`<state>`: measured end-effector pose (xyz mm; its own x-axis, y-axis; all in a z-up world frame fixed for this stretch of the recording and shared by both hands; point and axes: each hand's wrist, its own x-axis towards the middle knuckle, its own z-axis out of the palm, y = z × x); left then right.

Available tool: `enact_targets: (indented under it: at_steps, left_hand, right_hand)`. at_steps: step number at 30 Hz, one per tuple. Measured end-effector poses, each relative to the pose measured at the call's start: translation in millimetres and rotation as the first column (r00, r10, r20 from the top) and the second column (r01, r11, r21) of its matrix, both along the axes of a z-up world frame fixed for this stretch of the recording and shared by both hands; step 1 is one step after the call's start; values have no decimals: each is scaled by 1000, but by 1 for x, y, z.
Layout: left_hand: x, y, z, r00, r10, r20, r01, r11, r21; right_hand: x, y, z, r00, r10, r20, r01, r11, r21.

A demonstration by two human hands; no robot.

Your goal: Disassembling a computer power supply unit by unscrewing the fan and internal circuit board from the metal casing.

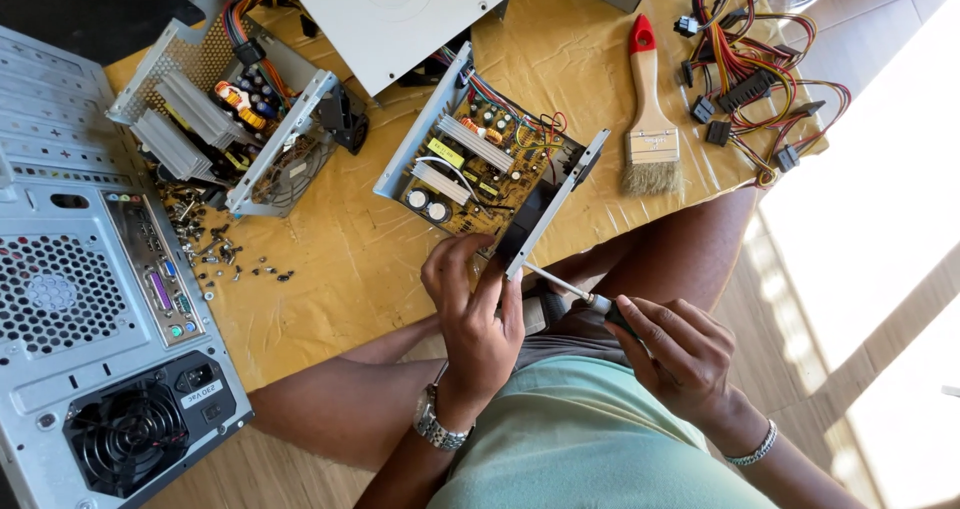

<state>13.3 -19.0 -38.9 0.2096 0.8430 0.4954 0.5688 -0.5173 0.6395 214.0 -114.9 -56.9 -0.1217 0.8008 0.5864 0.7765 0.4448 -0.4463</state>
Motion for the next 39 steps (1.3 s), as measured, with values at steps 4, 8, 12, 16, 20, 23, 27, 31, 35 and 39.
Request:
enact_targets:
  at_steps: [4, 8, 12, 16, 20, 23, 27, 31, 35, 39]
  left_hand:
    - [-2, 1, 1, 1000, -13, -24, 13, 1000, -6]
    - [-1, 1, 0, 999, -26, -33, 26, 1000, 9]
    - [-2, 2, -2, 999, -32, -42, 32, 999, 4]
    - [-4, 6, 2, 998, -36, -52, 37, 999, 5]
    - [-6, 4, 1, 997, -42, -72, 44, 999, 22]
    - [-7, 3, 1, 997, -48, -59, 49, 999, 11]
    - [-13, 1, 8, 998, -52, -16, 52, 998, -25]
    - [-41, 2, 7, 998, -62, -22, 61, 997, -36]
    - [-73, 8, 11, 982, -179, -58, 174, 981, -80]
    - [-97, 13, 17, 955, -291, -55, 282, 950, -134]
  right_hand:
    - [0, -5, -14, 997, 6, -76, -10, 998, -59]
    - [3, -9, -12, 985, 4, -175, -41, 977, -209]
    - [7, -14, -22, 825, -215, -523, -141, 817, -559]
    - [-4, -12, -15, 809, -223, -543, -130, 834, -536]
    - [10, -9, -2, 784, -283, -552, -196, 732, -653]
    - [23, -10, 4, 787, -258, -560, -224, 726, -650]
    - [33, -20, 15, 826, -384, -413, 11, 743, -669]
    - [28, 2, 38, 888, -338, -312, 159, 862, -481]
    - [12, 42, 47, 962, -192, -196, 120, 937, -328]
    - [-1, 85, 37, 996, -85, -8, 77, 941, -330]
